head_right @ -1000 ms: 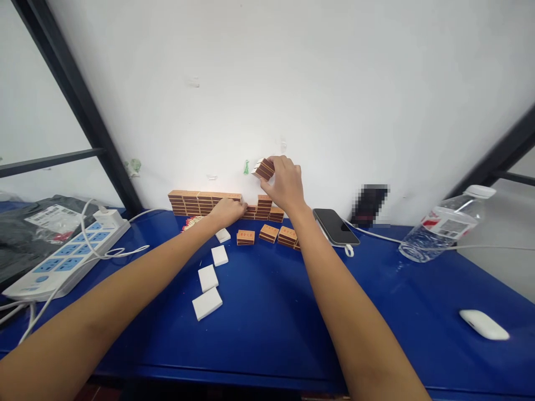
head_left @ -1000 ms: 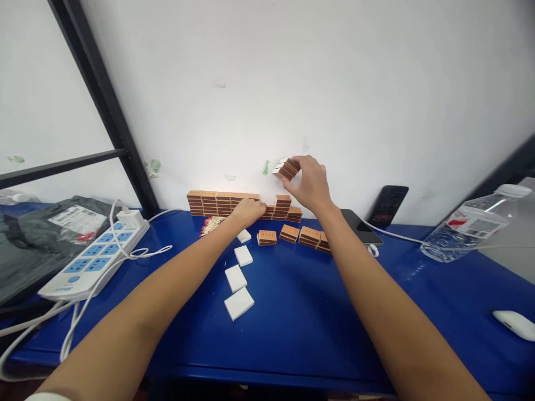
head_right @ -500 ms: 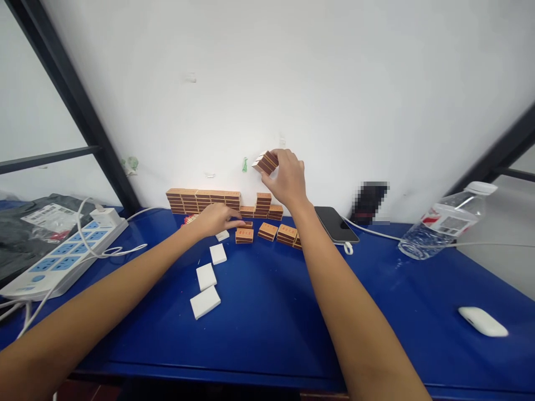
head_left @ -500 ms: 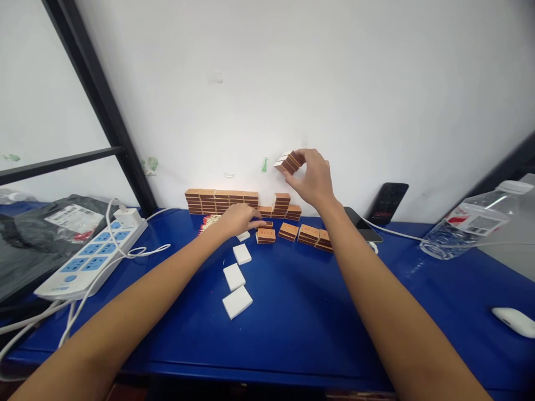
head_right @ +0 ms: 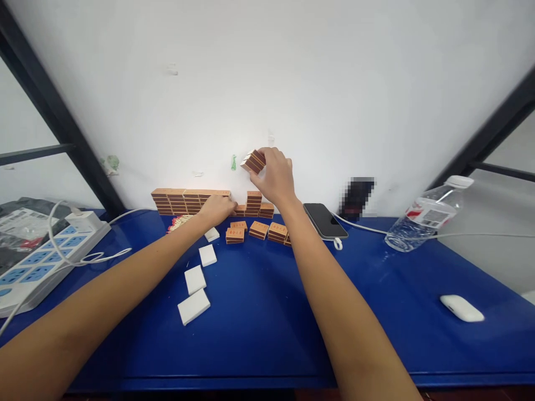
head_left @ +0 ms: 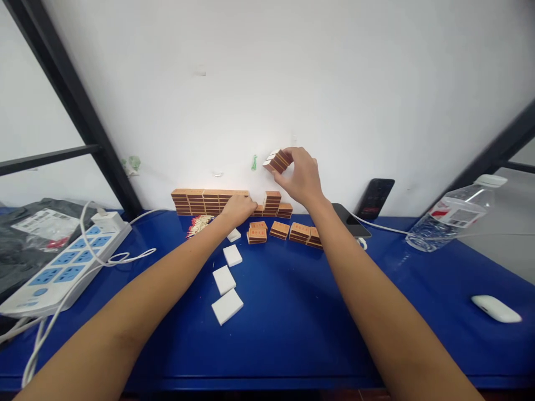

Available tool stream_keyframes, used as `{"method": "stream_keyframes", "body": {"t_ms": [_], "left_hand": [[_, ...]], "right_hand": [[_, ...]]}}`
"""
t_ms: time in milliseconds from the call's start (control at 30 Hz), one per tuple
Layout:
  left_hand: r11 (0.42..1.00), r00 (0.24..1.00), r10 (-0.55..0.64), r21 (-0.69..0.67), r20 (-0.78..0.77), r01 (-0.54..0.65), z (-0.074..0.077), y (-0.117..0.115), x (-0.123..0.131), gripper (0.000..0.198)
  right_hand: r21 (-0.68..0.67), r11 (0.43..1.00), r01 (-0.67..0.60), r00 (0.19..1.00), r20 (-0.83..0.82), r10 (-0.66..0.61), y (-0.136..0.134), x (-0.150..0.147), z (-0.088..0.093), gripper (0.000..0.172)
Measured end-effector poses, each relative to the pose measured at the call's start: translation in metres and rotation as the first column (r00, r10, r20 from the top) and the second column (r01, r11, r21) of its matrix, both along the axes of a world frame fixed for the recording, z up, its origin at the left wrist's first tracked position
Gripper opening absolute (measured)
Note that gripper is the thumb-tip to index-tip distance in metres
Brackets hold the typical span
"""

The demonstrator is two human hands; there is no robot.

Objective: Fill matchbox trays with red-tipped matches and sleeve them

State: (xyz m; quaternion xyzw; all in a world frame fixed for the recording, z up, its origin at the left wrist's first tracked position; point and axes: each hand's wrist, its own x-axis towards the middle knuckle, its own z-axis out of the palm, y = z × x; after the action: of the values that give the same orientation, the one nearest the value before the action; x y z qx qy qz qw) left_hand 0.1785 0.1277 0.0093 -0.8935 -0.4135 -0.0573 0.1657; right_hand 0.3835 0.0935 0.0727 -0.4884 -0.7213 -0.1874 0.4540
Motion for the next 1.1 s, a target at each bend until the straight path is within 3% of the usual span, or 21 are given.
{"method": "stream_keyframes", "body": {"t_ms": [300,767,1100], "left_hand": [[0.998,0.998,0.014,0.058,-0.067,-0.01,0.003,-0.004,-0.008,0.026],[0.997,0.996,0.061,0.062,-0.068,-0.056,0.0,-0.009,-0.009,0.032],[0.997,0.997,0.063,0.058,-0.045,-0.06,-0.006,-0.017,-0.015,0.036]], "right_hand": [[0.004,1.0,-0.005,1.0,0.018,0.005,-0.003,0.0,0.005,0.04],[0.002,1.0,-0.017,1.0,-0.026,0.017,-0.003,0.0,0.005,0.033],[-0.003,1.0,-0.003,1.0,0.014,0.003,0.0,0.004,0.002,0.041]]}}
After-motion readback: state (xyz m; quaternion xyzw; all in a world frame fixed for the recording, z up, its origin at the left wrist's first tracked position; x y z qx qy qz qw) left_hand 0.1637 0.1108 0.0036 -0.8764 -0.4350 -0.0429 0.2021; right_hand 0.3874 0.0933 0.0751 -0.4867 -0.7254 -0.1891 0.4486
